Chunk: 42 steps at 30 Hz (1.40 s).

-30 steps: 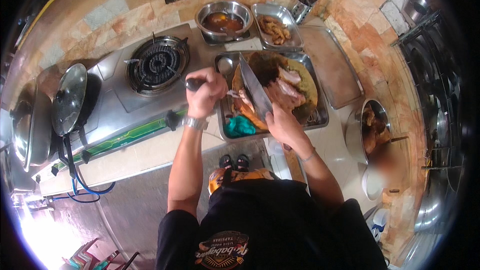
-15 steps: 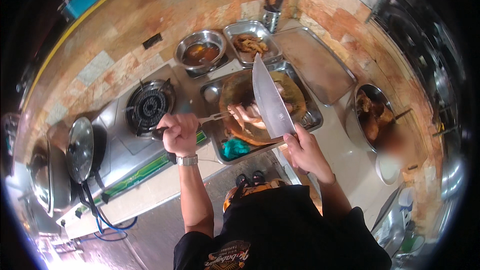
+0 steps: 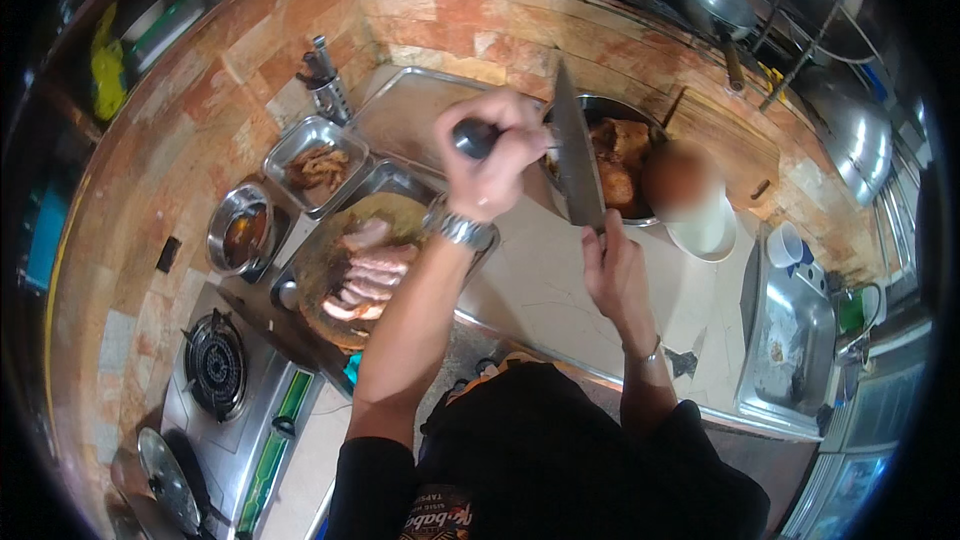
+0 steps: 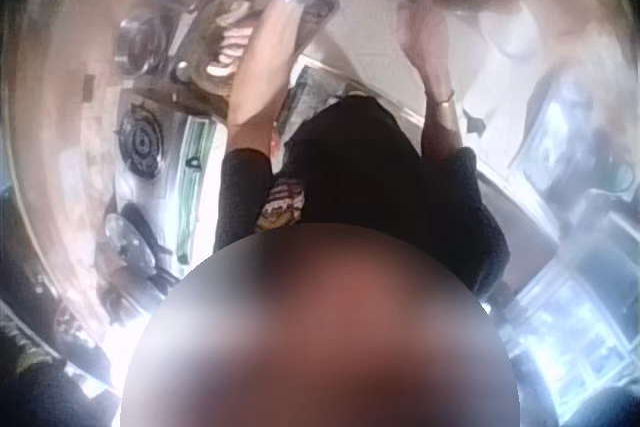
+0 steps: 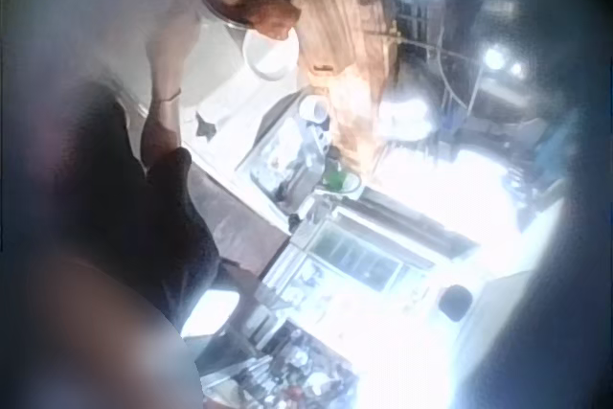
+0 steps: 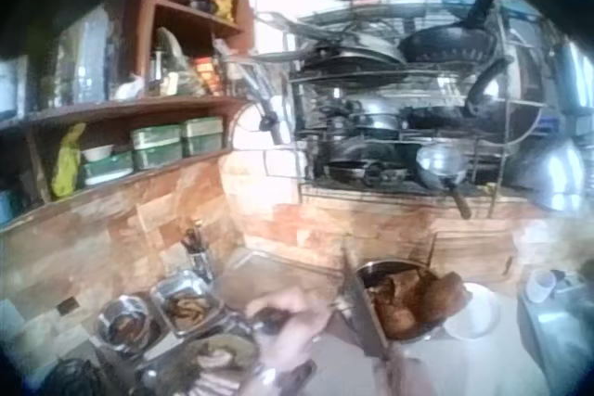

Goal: The person slices cooked meat on a cutting board using a knife and fork, then transfers the pieces into a metal tray. The person repeats this process with additional pieces of meat throughout the clip.

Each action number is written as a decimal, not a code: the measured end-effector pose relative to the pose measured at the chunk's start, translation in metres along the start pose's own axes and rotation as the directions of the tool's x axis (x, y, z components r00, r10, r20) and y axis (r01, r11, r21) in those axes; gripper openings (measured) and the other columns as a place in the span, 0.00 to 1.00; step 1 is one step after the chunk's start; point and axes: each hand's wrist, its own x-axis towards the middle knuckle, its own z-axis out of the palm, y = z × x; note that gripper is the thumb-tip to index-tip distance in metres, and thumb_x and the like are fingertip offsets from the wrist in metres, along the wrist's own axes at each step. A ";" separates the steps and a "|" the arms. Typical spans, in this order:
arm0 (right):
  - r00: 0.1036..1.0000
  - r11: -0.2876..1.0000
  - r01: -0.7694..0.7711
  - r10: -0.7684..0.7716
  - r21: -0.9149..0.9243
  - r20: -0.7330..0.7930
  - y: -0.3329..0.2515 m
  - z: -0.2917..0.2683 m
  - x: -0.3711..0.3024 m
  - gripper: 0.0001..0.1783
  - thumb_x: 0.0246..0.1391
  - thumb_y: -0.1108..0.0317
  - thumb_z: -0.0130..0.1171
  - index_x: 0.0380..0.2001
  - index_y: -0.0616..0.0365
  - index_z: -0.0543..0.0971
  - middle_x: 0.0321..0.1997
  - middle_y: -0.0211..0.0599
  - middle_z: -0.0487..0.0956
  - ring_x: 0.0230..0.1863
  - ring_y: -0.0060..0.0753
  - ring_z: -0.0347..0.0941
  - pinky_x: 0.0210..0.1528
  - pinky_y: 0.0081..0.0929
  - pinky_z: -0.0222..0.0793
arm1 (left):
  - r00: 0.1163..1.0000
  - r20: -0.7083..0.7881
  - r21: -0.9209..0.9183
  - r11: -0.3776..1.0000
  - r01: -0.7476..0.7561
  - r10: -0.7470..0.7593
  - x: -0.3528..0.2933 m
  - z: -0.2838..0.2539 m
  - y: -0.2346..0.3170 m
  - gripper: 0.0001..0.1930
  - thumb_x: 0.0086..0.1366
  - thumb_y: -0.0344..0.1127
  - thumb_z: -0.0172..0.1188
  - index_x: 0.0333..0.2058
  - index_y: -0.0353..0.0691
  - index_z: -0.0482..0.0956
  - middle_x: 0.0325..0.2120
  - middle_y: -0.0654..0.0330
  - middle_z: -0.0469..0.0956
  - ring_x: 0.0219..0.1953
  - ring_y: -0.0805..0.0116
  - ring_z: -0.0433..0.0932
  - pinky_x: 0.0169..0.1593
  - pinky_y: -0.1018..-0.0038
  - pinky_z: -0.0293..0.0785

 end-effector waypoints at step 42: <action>0.571 0.401 -0.776 0.120 0.486 0.812 -0.005 0.133 -0.123 0.33 0.70 0.71 0.40 0.74 0.44 0.45 0.34 0.39 0.73 0.18 0.23 0.69 0.19 0.21 0.67 | 0.542 -0.754 -0.409 0.911 0.055 -0.371 -0.322 -0.082 0.137 0.22 0.74 0.40 0.50 0.62 0.38 0.64 0.43 0.57 0.75 0.34 0.70 0.73 0.36 0.71 0.73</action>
